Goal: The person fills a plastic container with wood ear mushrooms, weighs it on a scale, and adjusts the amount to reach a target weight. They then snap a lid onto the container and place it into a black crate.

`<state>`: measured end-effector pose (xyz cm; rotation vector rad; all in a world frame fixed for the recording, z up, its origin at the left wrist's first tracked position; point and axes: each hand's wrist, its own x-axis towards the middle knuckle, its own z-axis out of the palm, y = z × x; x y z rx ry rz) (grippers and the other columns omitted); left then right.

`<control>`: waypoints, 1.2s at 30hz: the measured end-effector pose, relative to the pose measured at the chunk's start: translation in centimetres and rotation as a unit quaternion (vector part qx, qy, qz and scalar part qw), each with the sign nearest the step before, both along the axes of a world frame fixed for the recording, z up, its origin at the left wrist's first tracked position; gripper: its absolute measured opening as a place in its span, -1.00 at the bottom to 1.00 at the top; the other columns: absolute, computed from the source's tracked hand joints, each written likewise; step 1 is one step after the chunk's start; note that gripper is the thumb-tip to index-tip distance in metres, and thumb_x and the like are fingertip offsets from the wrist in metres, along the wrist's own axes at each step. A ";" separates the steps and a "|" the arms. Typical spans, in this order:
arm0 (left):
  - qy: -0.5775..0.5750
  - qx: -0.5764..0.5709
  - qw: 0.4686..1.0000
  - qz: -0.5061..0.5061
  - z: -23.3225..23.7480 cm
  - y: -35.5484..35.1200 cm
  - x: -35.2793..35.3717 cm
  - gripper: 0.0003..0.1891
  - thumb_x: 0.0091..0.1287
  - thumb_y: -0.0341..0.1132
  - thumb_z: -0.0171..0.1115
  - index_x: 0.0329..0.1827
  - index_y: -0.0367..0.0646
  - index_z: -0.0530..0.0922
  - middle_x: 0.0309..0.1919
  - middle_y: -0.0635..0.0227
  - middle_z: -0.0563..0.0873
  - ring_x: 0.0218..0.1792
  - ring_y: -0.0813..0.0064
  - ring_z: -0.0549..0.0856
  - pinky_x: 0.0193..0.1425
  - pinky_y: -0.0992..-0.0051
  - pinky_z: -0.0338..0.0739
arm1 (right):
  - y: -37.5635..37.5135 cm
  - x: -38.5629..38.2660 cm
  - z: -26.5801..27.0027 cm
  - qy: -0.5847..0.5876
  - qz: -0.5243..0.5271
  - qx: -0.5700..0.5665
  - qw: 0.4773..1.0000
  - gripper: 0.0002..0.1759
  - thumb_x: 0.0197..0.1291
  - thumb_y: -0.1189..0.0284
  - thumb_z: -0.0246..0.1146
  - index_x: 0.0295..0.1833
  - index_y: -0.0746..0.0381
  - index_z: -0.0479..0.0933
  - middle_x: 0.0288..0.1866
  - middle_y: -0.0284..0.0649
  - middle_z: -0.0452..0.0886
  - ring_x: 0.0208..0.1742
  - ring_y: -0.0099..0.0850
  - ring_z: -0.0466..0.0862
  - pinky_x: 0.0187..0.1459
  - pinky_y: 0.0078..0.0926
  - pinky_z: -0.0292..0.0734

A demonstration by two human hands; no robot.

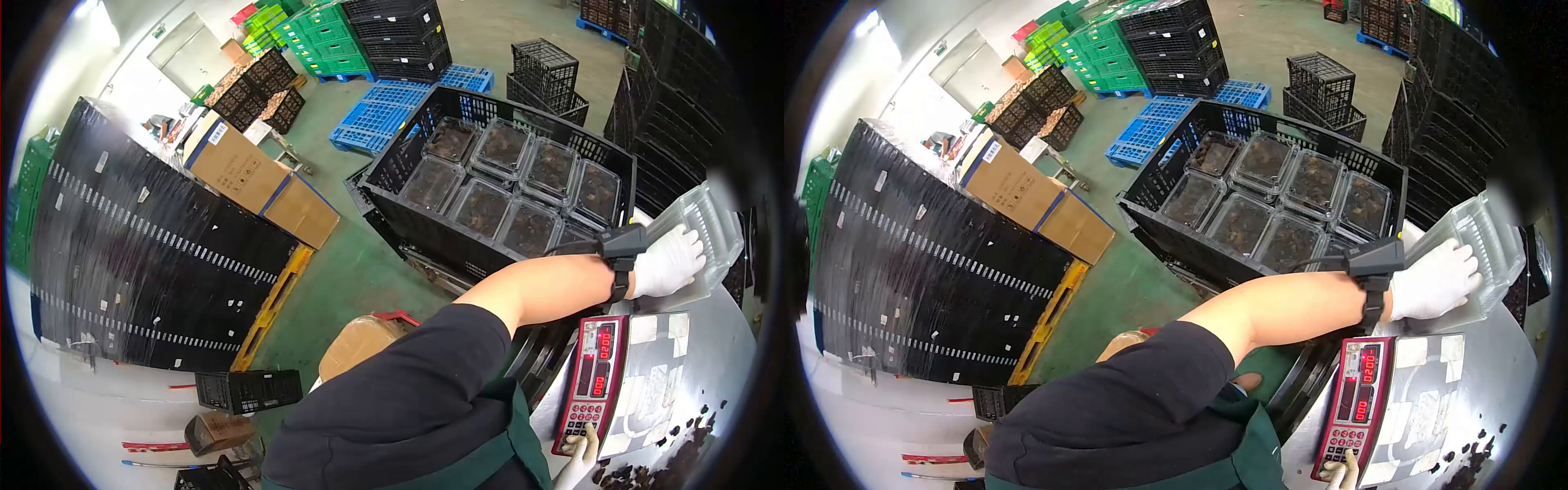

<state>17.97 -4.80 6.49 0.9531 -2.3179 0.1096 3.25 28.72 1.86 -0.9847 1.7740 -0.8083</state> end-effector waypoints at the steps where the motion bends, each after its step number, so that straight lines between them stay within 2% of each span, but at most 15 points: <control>1: -0.006 -0.025 1.000 0.009 0.4 -0.4 -0.3 -0.65 0.22 -0.07 0.30 -0.11 -0.15 0.69 -0.02 0.20 0.69 0.10 0.26 0.58 0.19 0.16 0.39 | 0.0 0.0 -0.3 -0.006 0.004 0.004 1.000 -0.64 0.48 0.52 0.07 0.30 0.29 0.55 -0.19 -0.21 0.68 -0.25 -0.49 0.59 -0.11 -0.54 0.54; 5: -0.095 -0.148 0.982 0.074 0.1 -3.3 -2.7 -0.83 0.10 -0.20 0.28 -0.43 -0.04 0.76 -0.33 0.28 0.76 -0.15 0.26 0.70 0.09 0.23 0.46 | 0.2 -0.9 -1.5 -0.039 0.003 0.006 0.999 -0.64 0.48 0.51 0.08 0.32 0.28 0.54 -0.19 -0.21 0.68 -0.24 -0.48 0.60 -0.09 -0.53 0.54; 6: -0.059 -0.110 0.992 0.029 -1.1 -5.0 -3.3 -0.84 0.02 -0.25 0.24 -0.49 -0.04 0.76 -0.45 0.23 0.75 -0.29 0.20 0.74 -0.01 0.24 0.54 | 0.0 -1.8 -4.1 -0.050 -0.004 -0.033 0.998 -0.64 0.47 0.52 0.06 0.29 0.32 0.54 -0.28 -0.25 0.64 -0.34 -0.54 0.54 -0.23 -0.60 0.48; 7: -0.017 0.010 0.999 -0.042 1.2 -4.6 -1.6 -0.81 0.04 -0.22 0.26 -0.44 -0.07 0.77 -0.42 0.12 0.76 -0.29 0.12 0.76 -0.10 0.19 0.60 | 1.0 -3.0 -6.3 -0.053 -0.027 -0.067 0.996 -0.65 0.46 0.52 0.04 0.27 0.35 0.53 -0.37 -0.28 0.60 -0.44 -0.61 0.48 -0.38 -0.66 0.41; 8: -0.020 0.073 0.993 -0.089 2.5 -4.5 -0.5 -0.75 0.04 -0.14 0.28 -0.31 -0.02 0.79 -0.33 0.16 0.79 -0.22 0.11 0.76 -0.02 0.12 0.57 | 1.2 -1.4 -4.2 -0.061 -0.070 -0.052 0.994 -0.63 0.42 0.52 0.06 0.25 0.39 0.53 -0.37 -0.29 0.62 -0.43 -0.59 0.48 -0.33 -0.67 0.40; 10: -0.010 0.082 0.977 -0.198 3.5 -3.9 1.4 -0.68 0.17 -0.04 0.25 -0.17 -0.01 0.78 -0.24 0.16 0.78 -0.14 0.11 0.74 0.01 0.12 0.57 | 2.3 -1.3 -2.4 -0.080 -0.087 -0.064 0.991 -0.68 0.43 0.58 0.07 0.22 0.37 0.56 -0.32 -0.31 0.62 -0.38 -0.60 0.50 -0.24 -0.66 0.45; 13: -0.084 0.247 0.955 -0.141 6.4 -3.9 0.2 -0.62 0.29 -0.06 0.30 -0.05 -0.20 0.75 -0.24 0.21 0.81 -0.26 0.44 0.75 -0.13 0.40 0.63 | 4.9 -1.4 -1.7 -0.034 -0.122 -0.103 0.987 -0.70 0.40 0.55 0.13 0.18 0.30 0.62 -0.26 -0.31 0.68 -0.28 -0.61 0.61 -0.21 -0.64 0.52; 15: 0.048 0.196 0.973 -0.113 6.0 -4.2 -0.6 -0.65 0.11 -0.15 0.53 -0.20 -0.25 0.74 -0.37 0.22 0.79 -0.30 0.46 0.75 -0.16 0.43 0.61 | 7.4 -1.5 -2.9 0.035 -0.141 -0.145 0.979 -0.66 0.38 0.55 0.10 0.20 0.26 0.62 -0.28 -0.33 0.70 -0.28 -0.63 0.62 -0.19 -0.60 0.55; 18: -0.111 0.116 0.979 -0.126 6.1 -8.7 -0.2 -0.67 0.12 -0.15 0.54 -0.28 -0.26 0.71 -0.40 0.19 0.76 -0.34 0.40 0.74 -0.20 0.43 0.58 | 10.7 -1.1 -2.0 0.057 -0.194 -0.106 0.974 -0.68 0.34 0.53 0.15 0.15 0.25 0.64 -0.29 -0.19 0.73 -0.32 -0.52 0.68 -0.20 -0.52 0.59; 20: -0.117 0.225 0.950 -0.182 9.1 -8.8 -0.4 -0.76 0.29 -0.31 0.40 -0.12 -0.32 0.72 -0.30 0.24 0.77 -0.25 0.54 0.69 -0.07 0.50 0.55 | 13.2 -0.6 -2.9 0.063 -0.235 -0.091 0.966 -0.69 0.31 0.53 0.19 0.14 0.27 0.63 -0.27 -0.16 0.73 -0.30 -0.48 0.69 -0.17 -0.50 0.59; 24: 0.108 0.120 0.982 -0.099 12.3 -1.5 -2.2 -0.73 0.46 -0.31 0.25 0.10 -0.31 0.67 -0.04 0.31 0.78 -0.04 0.53 0.69 0.15 0.53 0.52 | 18.2 0.9 -6.3 0.124 -0.316 -0.099 0.936 -0.71 0.27 0.43 0.23 0.09 0.19 0.64 -0.29 -0.14 0.69 -0.32 -0.30 0.71 -0.22 -0.41 0.59; 27: 0.044 0.081 0.961 -0.262 8.8 4.2 -4.2 -0.80 0.38 -0.46 0.31 0.02 -0.29 0.69 -0.12 0.33 0.77 -0.10 0.54 0.69 0.07 0.53 0.55 | 21.4 1.7 -6.8 0.207 -0.389 -0.045 0.897 -0.73 0.26 0.45 0.23 0.06 0.18 0.64 -0.24 -0.18 0.69 -0.25 -0.25 0.70 -0.19 -0.35 0.60; 29: -0.010 0.041 0.949 -0.314 3.8 8.8 -5.8 -0.85 0.34 -0.50 0.33 -0.06 -0.29 0.69 -0.20 0.37 0.76 -0.20 0.51 0.67 -0.08 0.50 0.54 | 23.7 2.0 -7.4 0.276 -0.416 -0.028 0.866 -0.73 0.23 0.48 0.22 0.04 0.16 0.63 -0.06 -0.20 0.65 -0.07 -0.22 0.65 -0.03 -0.31 0.58; 31: -0.031 0.101 0.930 -0.351 -0.2 13.1 -7.7 -0.88 0.30 -0.49 0.36 -0.12 -0.25 0.70 -0.28 0.35 0.74 -0.29 0.49 0.65 -0.19 0.50 0.51 | 26.6 1.8 -8.2 0.404 -0.444 -0.022 0.799 -0.73 0.20 0.50 0.23 0.03 0.17 0.63 -0.01 -0.17 0.64 0.03 -0.17 0.61 0.08 -0.29 0.55; 36: -0.145 0.213 0.916 -0.308 -4.7 14.9 -8.5 -0.77 0.28 -0.44 0.41 0.00 -0.17 0.71 -0.31 0.26 0.76 -0.33 0.49 0.68 -0.19 0.49 0.54 | 35.2 0.8 -11.0 0.463 -0.590 0.037 0.661 -0.64 0.14 0.52 0.27 0.09 0.20 0.62 0.06 -0.13 0.63 0.15 -0.12 0.55 0.23 -0.25 0.46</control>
